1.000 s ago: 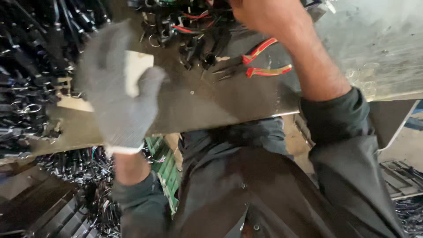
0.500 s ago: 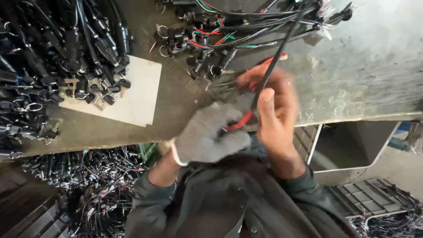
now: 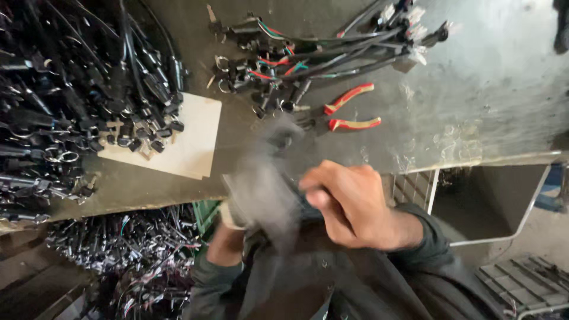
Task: The person sits at a workbench assembling power cable connectors. They insert stripped red and green wires into a black connector body by hand, seat the wires, and use pliers to crimp and secure terminals onto the cable ends, working on one cable at a time.
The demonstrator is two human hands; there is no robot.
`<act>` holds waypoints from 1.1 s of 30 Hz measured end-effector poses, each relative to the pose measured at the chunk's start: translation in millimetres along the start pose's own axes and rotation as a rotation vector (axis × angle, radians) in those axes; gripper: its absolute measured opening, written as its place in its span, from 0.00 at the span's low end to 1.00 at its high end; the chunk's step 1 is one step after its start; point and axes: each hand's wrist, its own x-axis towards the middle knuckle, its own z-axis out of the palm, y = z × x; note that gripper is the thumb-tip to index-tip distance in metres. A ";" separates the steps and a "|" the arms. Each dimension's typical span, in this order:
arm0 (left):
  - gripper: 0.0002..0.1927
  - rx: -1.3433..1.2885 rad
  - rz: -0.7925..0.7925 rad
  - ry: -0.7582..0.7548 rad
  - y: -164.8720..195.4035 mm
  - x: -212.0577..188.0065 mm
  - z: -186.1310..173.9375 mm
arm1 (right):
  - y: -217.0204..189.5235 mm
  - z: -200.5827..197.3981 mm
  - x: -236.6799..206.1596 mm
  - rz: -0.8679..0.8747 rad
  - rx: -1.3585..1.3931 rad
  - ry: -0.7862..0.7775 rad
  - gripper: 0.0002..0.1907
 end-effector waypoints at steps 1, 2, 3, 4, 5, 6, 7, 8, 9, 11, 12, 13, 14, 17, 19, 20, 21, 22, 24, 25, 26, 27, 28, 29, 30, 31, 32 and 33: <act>0.17 -0.409 -0.107 0.321 4.6 -5.4 -2.4 | 5.5 4.0 -2.4 0.087 -0.118 -0.060 0.13; 0.16 -0.688 -0.068 0.462 8.7 -8.0 -5.7 | 10.7 8.3 -4.0 0.166 -0.238 -0.122 0.09; 0.16 -0.817 -0.016 0.532 14.2 -8.7 -7.6 | 18.0 12.3 -1.9 0.152 -0.239 -0.165 0.10; 0.16 -0.892 0.039 0.572 21.3 -8.4 -9.4 | 24.0 16.6 2.1 0.139 -0.240 -0.211 0.10; 0.16 -0.722 0.064 0.394 27.6 -3.4 -8.9 | 27.6 15.5 6.3 0.125 -0.243 -0.255 0.10; 0.16 -0.525 0.114 0.232 34.4 3.0 -9.2 | 29.7 11.6 11.4 0.128 -0.174 -0.241 0.09; 0.16 -0.382 0.159 0.107 42.3 10.3 -7.9 | 29.0 4.3 16.1 0.136 -0.127 -0.229 0.09; 0.15 -0.506 0.122 0.134 50.8 17.3 -6.7 | 26.6 -4.6 20.7 0.134 -0.143 -0.179 0.09; 0.15 -0.766 0.077 0.247 58.8 23.0 -7.1 | 22.4 -13.3 24.9 0.122 -0.232 -0.096 0.09; 0.17 -0.989 0.043 0.328 72.0 31.5 -4.0 | 8.5 -24.5 29.6 0.080 -0.449 0.101 0.11; 0.18 -0.966 0.031 0.279 75.9 32.9 -0.9 | -0.5 -25.5 30.5 0.044 -0.439 0.164 0.13; 0.17 -0.746 0.135 0.087 77.2 34.1 5.1 | -9.7 -23.5 31.1 0.003 -0.376 0.212 0.14; 0.20 -0.467 0.259 0.194 79.3 33.0 18.4 | -18.2 -21.1 31.2 -0.038 -0.203 0.209 0.16; 0.26 -0.336 0.298 0.192 78.8 17.5 52.7 | -31.9 -19.8 31.8 -0.132 0.434 0.271 0.21; 0.28 -0.501 0.227 0.088 77.3 6.8 69.0 | -34.6 -34.2 26.7 -0.087 0.646 0.248 0.23; 0.29 -0.587 0.182 0.040 78.0 3.8 72.9 | -35.4 -45.6 21.4 -0.048 0.752 0.224 0.24; 0.28 -0.592 0.109 0.046 77.7 3.2 73.2 | -34.3 -56.3 15.8 -0.022 0.857 0.198 0.25; 0.27 -0.598 0.040 0.043 76.7 4.6 69.4 | -33.0 -65.5 9.2 0.003 0.956 0.179 0.26; 0.22 -0.528 0.085 0.009 76.3 10.6 56.2 | -31.5 -77.4 -5.1 0.072 0.995 0.078 0.28; 0.17 -0.439 0.225 -0.028 71.1 16.8 45.2 | -27.9 -83.1 -8.9 0.087 0.922 0.000 0.28; 0.15 -0.413 0.284 -0.070 67.4 21.3 36.0 | -23.7 -87.3 -11.2 0.103 0.845 -0.077 0.29; 0.12 -0.389 0.344 -0.112 62.0 25.6 27.4 | -15.7 -89.1 -10.8 0.012 0.938 0.027 0.27; 0.12 -0.435 0.305 -0.162 58.9 25.4 21.0 | -2.8 -89.0 -6.5 -0.066 1.036 0.141 0.25; 0.12 -0.476 0.272 -0.217 55.7 24.9 17.7 | 10.5 -87.3 -1.3 -0.153 1.126 0.261 0.22; 0.12 -0.827 0.062 -0.253 53.2 23.3 17.6 | 23.6 -86.0 4.8 -0.255 1.207 0.373 0.20; 0.12 -1.169 -0.154 -0.280 49.9 21.0 17.7 | 32.8 -81.5 7.5 -0.257 1.538 0.469 0.17; 0.12 -1.506 -0.382 -0.304 46.6 18.3 18.4 | 41.3 -77.3 9.8 -0.294 1.854 0.587 0.15; 0.12 -1.589 -0.331 -0.227 42.5 15.6 18.1 | 48.8 -63.3 9.4 -0.183 2.422 0.695 0.19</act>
